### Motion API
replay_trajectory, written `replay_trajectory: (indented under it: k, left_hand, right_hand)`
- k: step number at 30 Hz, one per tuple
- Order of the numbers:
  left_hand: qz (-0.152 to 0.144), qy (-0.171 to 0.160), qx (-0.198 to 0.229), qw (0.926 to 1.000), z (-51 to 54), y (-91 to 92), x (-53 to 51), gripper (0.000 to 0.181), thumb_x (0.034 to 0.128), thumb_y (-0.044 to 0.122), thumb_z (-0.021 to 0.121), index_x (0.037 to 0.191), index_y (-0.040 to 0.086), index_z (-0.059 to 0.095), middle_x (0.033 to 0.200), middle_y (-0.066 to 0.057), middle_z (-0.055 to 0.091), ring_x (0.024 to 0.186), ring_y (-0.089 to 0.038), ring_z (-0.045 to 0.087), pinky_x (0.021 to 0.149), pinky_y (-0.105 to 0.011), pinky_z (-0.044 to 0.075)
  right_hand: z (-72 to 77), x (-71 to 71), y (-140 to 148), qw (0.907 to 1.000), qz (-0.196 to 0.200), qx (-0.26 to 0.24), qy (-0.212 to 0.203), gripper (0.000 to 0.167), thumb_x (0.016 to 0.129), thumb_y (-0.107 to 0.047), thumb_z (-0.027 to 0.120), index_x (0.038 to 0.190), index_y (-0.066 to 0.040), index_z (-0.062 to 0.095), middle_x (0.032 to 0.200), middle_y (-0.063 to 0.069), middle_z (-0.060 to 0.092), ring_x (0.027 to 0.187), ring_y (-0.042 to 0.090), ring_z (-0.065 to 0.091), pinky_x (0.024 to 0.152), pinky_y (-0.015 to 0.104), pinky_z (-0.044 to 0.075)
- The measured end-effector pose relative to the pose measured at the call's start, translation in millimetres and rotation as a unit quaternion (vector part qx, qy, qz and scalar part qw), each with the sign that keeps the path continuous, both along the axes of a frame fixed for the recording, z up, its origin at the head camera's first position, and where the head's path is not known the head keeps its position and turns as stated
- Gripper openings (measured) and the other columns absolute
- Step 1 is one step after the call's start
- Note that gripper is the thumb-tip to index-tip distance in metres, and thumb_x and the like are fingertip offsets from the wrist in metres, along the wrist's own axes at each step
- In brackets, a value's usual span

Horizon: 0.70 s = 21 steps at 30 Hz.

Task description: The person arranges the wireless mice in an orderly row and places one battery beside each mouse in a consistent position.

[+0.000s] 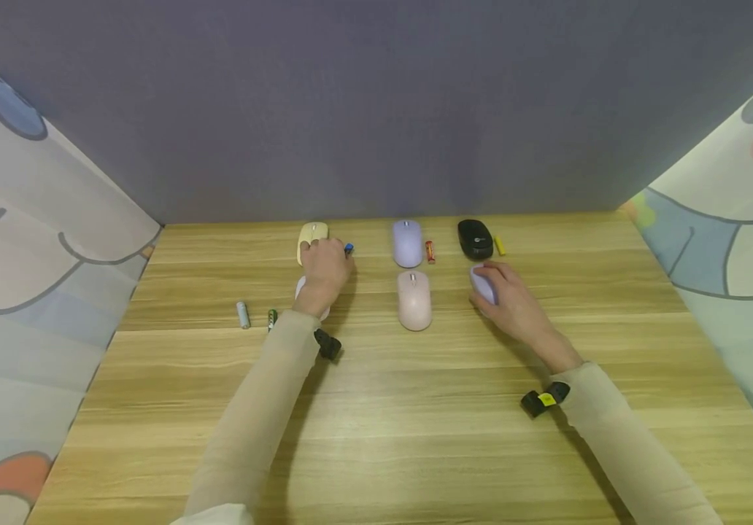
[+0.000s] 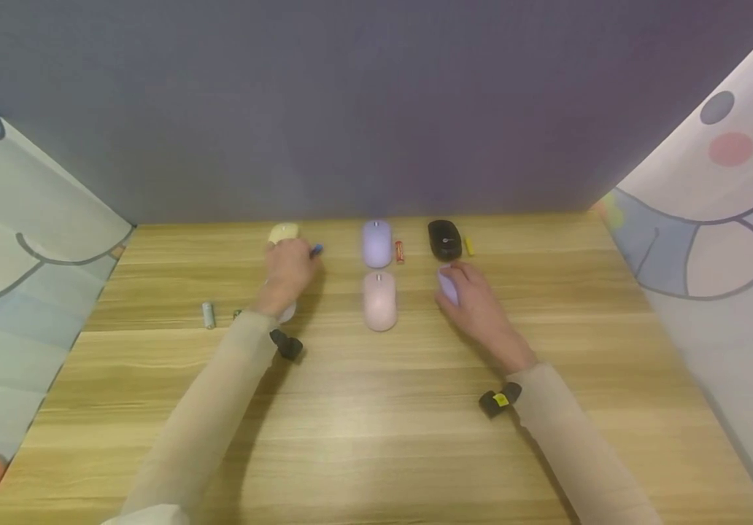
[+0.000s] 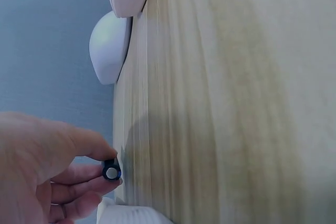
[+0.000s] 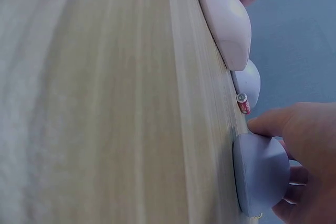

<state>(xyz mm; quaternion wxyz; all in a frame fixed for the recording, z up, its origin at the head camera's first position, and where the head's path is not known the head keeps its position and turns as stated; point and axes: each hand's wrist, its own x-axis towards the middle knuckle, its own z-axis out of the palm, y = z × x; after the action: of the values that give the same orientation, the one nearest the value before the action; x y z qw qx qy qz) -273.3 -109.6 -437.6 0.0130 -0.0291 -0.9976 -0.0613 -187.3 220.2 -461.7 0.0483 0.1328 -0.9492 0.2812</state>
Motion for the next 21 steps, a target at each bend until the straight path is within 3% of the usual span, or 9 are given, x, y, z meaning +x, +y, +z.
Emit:
replay_trajectory:
  k: [6,11,14,17,21]
  left_hand:
    - [0.02,-0.011,-0.008,0.9997,2.2,2.7,-3.1,0.033,0.1002,0.022,0.059,0.07,0.01,0.055,0.074,-0.009,0.064,0.081,-0.029,0.063,0.095,-0.046,0.048]
    - [0.015,-0.025,-0.011,0.9995,3.3,2.6,-4.5,0.021,0.1009,0.02,0.057,0.086,0.006,0.062,0.081,-0.011,0.067,0.082,-0.029,0.064,0.093,-0.044,0.049]
    - [-0.006,-0.035,-0.001,0.9994,3.2,-0.1,-4.5,0.021,0.1019,0.02,0.058,0.104,0.0,0.066,0.092,-0.015,0.07,0.09,-0.032,0.067,0.095,-0.045,0.051]
    - [-0.036,-0.047,0.011,0.9982,6.0,-4.9,-4.4,0.037,0.1003,0.025,0.065,0.124,-0.004,0.063,0.114,-0.019,0.068,0.107,-0.036,0.065,0.102,-0.048,0.05]
    - [-0.089,-0.071,0.001,0.9935,14.9,-10.4,-5.6,0.06,0.0962,0.029,0.075,0.145,0.003,0.054,0.14,-0.019,0.056,0.128,-0.036,0.052,0.109,-0.047,0.046]
  right_hand:
    - [1.1,0.0,0,1.0,0.0,0.003,-0.006,0.051,0.098,-0.017,0.069,0.141,0.005,0.052,0.15,0.029,0.044,0.132,0.05,0.048,0.102,0.066,0.047]
    - [0.2,0.3,0,1.0,0.0,0.003,-0.003,0.051,0.098,-0.017,0.069,0.141,0.005,0.053,0.15,0.03,0.044,0.131,0.05,0.049,0.102,0.066,0.047]
    - [-0.6,1.1,0,1.0,0.001,0.002,0.001,0.051,0.097,-0.017,0.069,0.14,0.005,0.053,0.15,0.03,0.045,0.131,0.051,0.049,0.102,0.066,0.047]
    - [-1.2,1.5,0,1.0,0.001,0.002,0.001,0.051,0.097,-0.017,0.07,0.141,0.005,0.053,0.15,0.03,0.045,0.132,0.051,0.049,0.102,0.067,0.047]
    - [-0.5,1.5,0,1.0,-0.001,0.003,0.001,0.051,0.097,-0.016,0.07,0.14,0.005,0.053,0.15,0.03,0.045,0.132,0.051,0.049,0.103,0.067,0.046]
